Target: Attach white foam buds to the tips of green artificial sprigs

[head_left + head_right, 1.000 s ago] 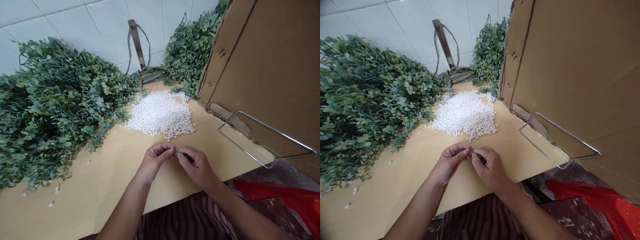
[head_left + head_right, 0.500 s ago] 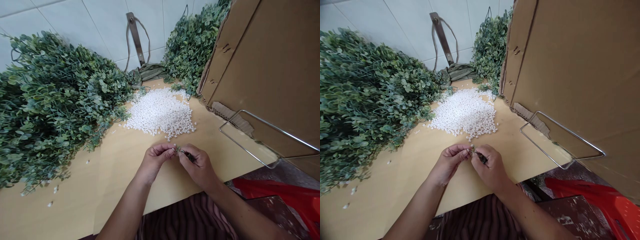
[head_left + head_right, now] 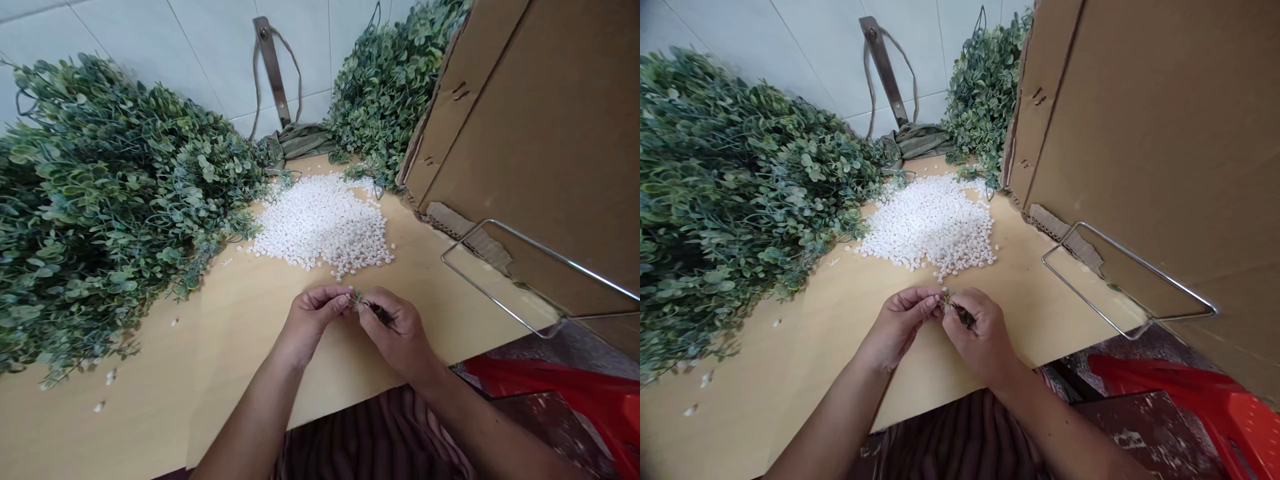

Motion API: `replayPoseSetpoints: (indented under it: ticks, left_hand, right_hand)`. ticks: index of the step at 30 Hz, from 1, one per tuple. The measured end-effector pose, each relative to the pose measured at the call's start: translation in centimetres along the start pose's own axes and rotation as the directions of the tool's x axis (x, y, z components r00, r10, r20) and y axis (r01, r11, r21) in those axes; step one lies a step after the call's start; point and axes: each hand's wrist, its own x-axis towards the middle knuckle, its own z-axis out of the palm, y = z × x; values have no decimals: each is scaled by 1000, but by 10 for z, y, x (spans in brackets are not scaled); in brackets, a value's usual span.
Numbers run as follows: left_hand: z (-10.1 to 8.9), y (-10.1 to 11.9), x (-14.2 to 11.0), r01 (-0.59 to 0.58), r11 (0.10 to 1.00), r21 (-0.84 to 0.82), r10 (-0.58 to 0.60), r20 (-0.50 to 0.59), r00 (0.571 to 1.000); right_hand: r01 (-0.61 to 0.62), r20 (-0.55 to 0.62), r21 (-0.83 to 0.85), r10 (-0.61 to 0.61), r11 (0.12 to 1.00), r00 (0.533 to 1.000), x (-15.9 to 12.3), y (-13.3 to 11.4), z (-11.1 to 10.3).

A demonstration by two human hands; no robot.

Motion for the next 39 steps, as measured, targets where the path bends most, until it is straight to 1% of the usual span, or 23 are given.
replayPoseSetpoints:
  ticks: [4,29,35,39]
  left_hand:
    - [0,0,0,2,1000,-11,-2,9,1000]
    - [1,-2,1,1,1000,-13,-1,-18,1000]
    - [1,-2,1,2,1000,-5,-2,-16,1000]
    - [1,-1,2,9,1000,8,-9,-35,999]
  right_hand:
    - [-1,-4,1,1,1000,1000,0,0,0]
    - [-20,-4,34,20,999,1000,-1,-1,0]
    - [-16,10,13,16,1000,1000,0,0,1]
    - [-15,22,-2,15,1000,1000,-1,2,1]
